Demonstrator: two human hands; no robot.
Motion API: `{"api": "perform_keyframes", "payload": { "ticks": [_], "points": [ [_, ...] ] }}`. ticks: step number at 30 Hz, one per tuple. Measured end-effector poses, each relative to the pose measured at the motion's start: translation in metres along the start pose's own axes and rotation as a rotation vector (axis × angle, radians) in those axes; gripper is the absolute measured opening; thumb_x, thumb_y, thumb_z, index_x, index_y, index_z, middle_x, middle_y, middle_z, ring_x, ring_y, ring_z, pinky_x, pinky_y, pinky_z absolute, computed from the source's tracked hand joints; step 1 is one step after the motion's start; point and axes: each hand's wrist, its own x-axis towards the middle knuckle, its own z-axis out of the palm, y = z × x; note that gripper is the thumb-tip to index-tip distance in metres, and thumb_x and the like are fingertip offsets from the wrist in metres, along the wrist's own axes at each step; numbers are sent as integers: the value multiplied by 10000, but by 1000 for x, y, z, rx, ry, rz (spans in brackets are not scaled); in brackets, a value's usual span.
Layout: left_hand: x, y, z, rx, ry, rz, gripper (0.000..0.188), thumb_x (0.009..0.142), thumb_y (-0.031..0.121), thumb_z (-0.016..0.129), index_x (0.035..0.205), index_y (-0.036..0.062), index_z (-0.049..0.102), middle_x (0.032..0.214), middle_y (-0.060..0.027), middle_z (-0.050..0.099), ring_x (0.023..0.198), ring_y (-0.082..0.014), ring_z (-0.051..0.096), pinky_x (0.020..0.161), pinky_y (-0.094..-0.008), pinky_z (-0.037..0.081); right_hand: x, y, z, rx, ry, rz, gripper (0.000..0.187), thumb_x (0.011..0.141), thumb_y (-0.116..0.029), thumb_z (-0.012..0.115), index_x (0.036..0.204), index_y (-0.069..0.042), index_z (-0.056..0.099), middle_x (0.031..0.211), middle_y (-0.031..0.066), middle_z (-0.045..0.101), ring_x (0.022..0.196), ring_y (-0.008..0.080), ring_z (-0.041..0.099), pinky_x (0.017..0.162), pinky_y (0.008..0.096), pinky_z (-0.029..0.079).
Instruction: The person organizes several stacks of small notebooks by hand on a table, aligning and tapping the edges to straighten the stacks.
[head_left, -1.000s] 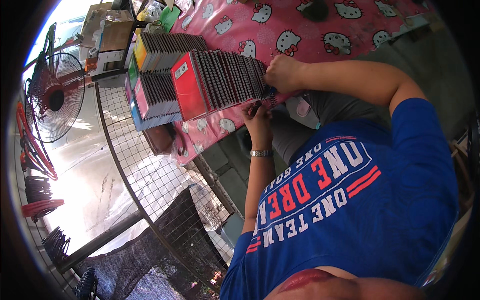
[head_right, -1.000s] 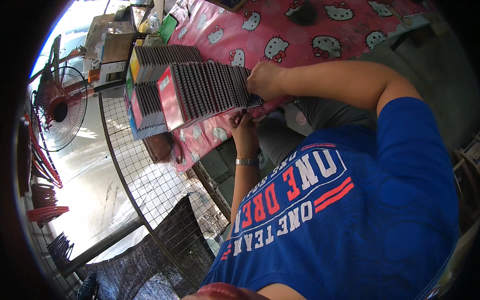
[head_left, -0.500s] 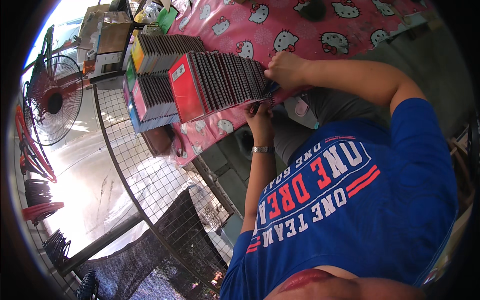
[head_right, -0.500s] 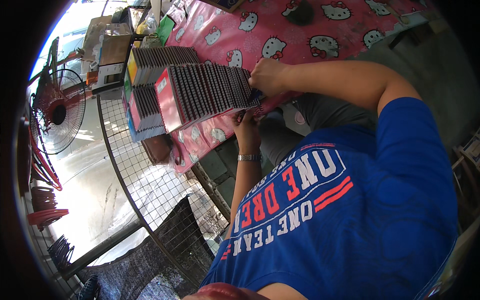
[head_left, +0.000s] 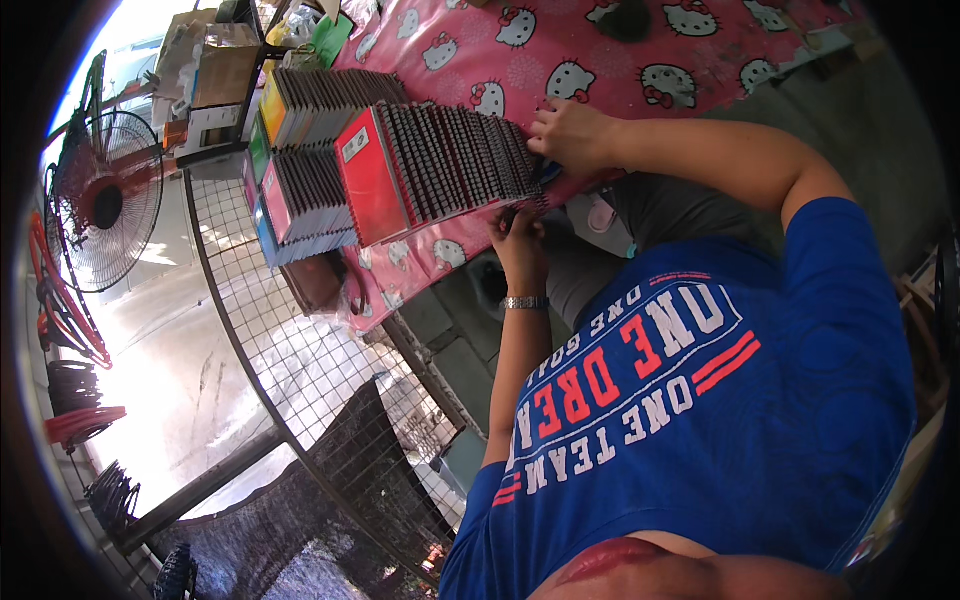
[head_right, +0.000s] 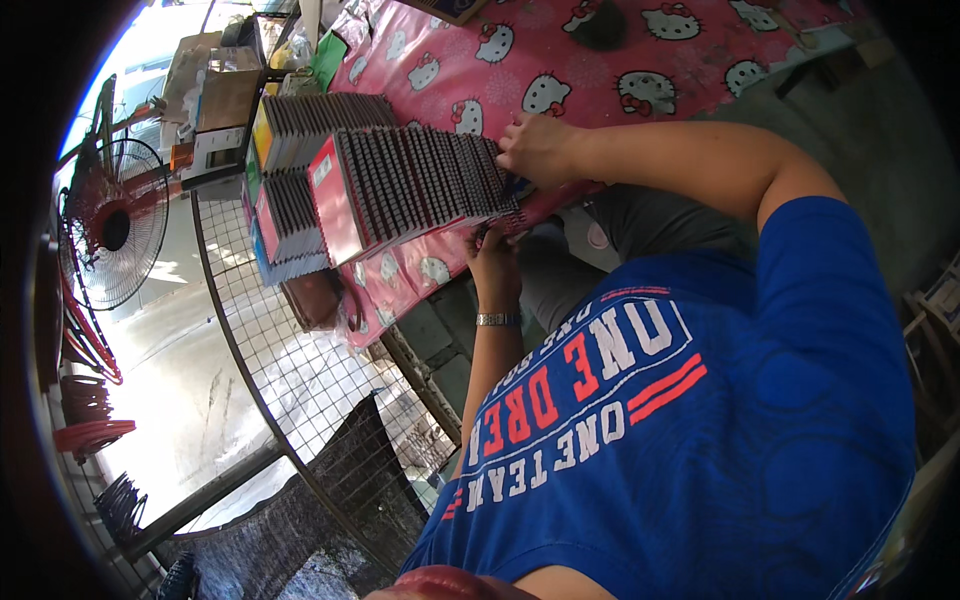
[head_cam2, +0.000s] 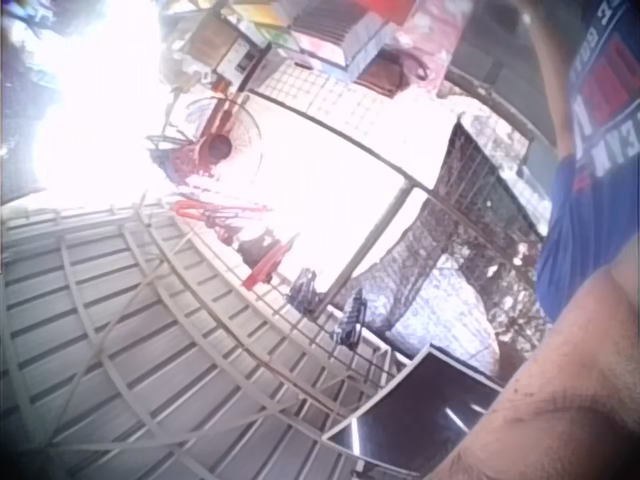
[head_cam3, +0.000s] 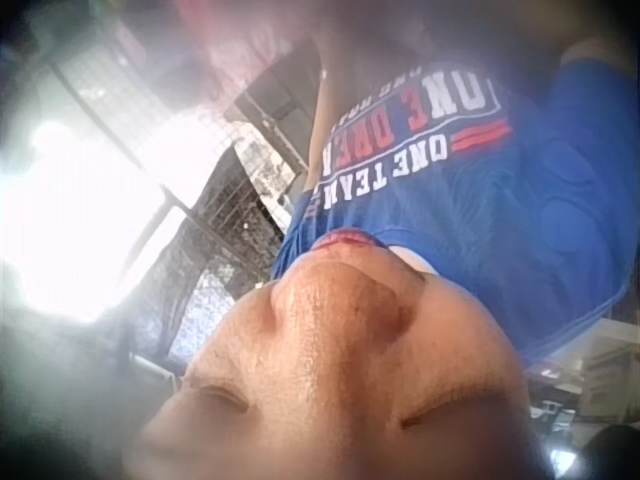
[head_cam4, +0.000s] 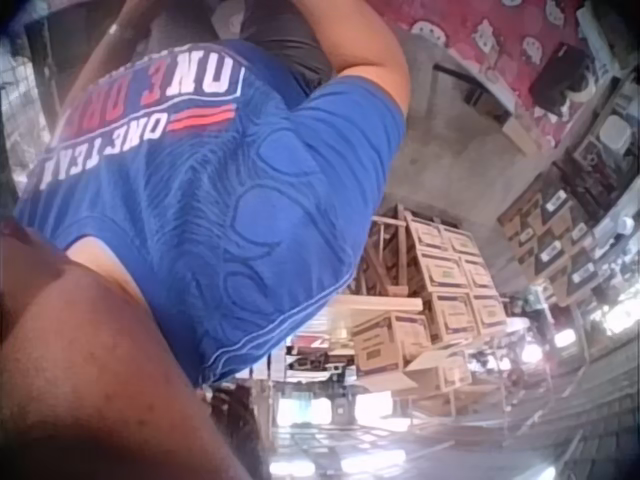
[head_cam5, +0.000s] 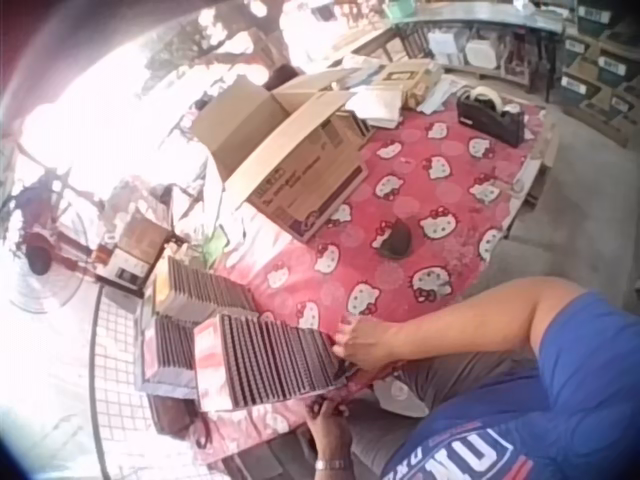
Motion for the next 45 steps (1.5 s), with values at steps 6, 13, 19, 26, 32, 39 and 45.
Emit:
{"api": "perform_keyframes", "payload": {
  "ticks": [6,13,19,26,32,39,45],
  "points": [
    [5,-7,9,73,37,-3,388,782,-12,690,1048,85,425,804,-46,585,582,-119,543,487,-238,436,15,-13,-3,106,-541,149,194,722,-238,633,810,-75,691,826,98,681,878,257,657,814,393,491],
    [9,-12,5,22,1,-30,448,773,4,713,1081,80,397,779,-31,556,579,-115,536,473,-232,426,-5,-3,13,23,-35,31,180,727,-214,609,784,-67,694,771,120,698,814,273,697,752,402,534],
    [5,-14,13,195,111,34,378,789,6,705,1002,109,410,791,-33,585,588,-115,554,472,-229,426,8,-13,5,71,-524,158,186,738,-234,617,775,-67,688,800,101,689,845,266,669,827,407,499],
    [6,-18,10,85,71,17,472,775,-3,710,1086,100,370,859,-63,570,610,-119,559,486,-230,446,-2,-5,25,-22,-125,32,204,737,-232,606,789,-54,691,781,126,697,810,273,696,738,406,538],
    [10,-23,12,177,126,32,521,749,5,736,1105,95,366,877,-68,566,619,-123,566,486,-224,450,1,-7,12,73,-489,152,199,772,-248,590,804,-79,690,838,111,692,853,263,672,823,401,500],
    [9,-29,15,141,133,63,544,733,-16,705,1128,91,347,862,-70,556,607,-126,564,481,-230,449,-3,-6,34,-82,-183,1,261,779,-320,591,784,-83,700,804,107,698,834,258,694,749,399,535],
    [16,-35,11,257,134,86,563,737,-22,690,1171,78,344,904,-85,550,624,-131,561,498,-239,449,-4,-7,14,70,-544,184,260,794,-306,585,844,-79,702,867,82,685,909,245,654,845,392,484]
  ]
}}
